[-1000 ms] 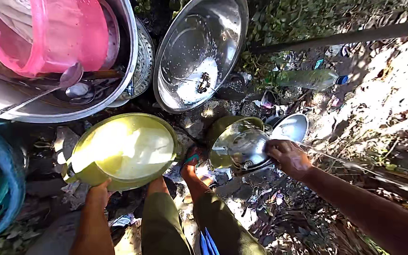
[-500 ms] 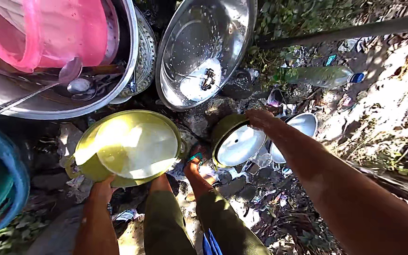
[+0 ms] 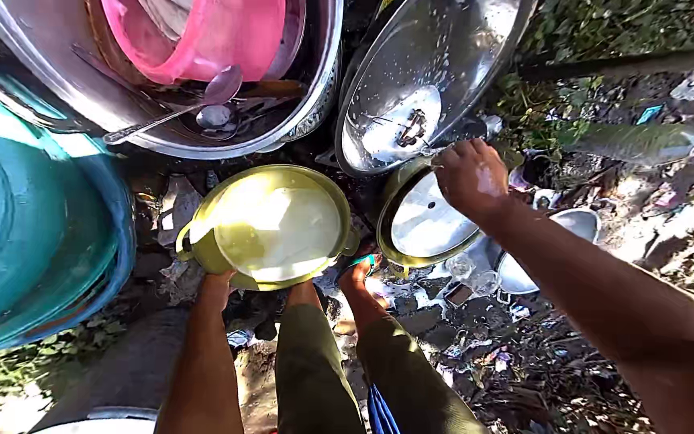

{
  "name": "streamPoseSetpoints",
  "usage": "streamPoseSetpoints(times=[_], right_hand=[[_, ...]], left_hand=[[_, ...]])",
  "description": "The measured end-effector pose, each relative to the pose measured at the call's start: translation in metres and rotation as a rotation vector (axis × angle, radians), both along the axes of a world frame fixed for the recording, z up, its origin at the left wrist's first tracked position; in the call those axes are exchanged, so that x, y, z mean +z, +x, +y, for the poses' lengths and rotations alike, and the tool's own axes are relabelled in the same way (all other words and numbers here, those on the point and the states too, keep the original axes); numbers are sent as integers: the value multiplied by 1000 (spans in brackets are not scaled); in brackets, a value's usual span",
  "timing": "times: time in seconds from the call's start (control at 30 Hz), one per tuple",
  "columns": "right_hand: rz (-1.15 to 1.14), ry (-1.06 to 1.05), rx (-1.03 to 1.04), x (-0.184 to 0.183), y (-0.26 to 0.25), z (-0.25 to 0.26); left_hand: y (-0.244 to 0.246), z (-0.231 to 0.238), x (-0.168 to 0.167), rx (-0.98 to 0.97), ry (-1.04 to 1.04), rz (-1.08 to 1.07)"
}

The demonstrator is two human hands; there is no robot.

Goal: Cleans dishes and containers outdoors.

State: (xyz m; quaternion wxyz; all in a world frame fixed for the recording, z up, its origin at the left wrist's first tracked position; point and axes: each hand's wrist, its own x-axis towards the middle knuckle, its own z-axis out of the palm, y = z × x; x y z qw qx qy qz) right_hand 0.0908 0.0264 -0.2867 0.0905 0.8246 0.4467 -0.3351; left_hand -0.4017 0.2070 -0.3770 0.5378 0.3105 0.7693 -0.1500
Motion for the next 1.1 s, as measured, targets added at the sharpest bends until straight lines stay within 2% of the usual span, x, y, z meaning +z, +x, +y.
streamPoseSetpoints(times=[0.07,0.1,0.23,0.3,0.37,0.47,0.57,0.67,0.77,0.87,1.0,1.1], right_hand=[[151,153,-160,-5,-39,16],[282,160,-281,-17,-62,21],[782,41,-834,-92,-133,26],[889,-54,-1016,-112,-157,25],[839,-116,-1056,-118,-175,25],[775,-121,-960,-108,-173,21],[777,-87,-936,-84,-157,5],[790,-83,-957,-37,-145,-18],[795,-57,-961,23,-127,-45],[835,45,-1080,92,-108,-82],[793,115,-1241,180,-91,-135],[760,209,-1366,219,-93,-176]], left_hand=[[-1,0,0,-5,-2,1],[-1,0,0,-4,-4,4],[-1,0,-1,48,14,11],[0,2,0,38,32,-2],[2,2,6,-2,43,5],[15,-2,17,-67,70,29],[33,-9,38,-142,77,22],[45,-19,80,-196,82,-45],[67,-28,146,-293,115,-88],[105,-34,219,-415,147,-114],[158,-37,307,-770,215,-194],[206,-42,353,-946,205,-214]])
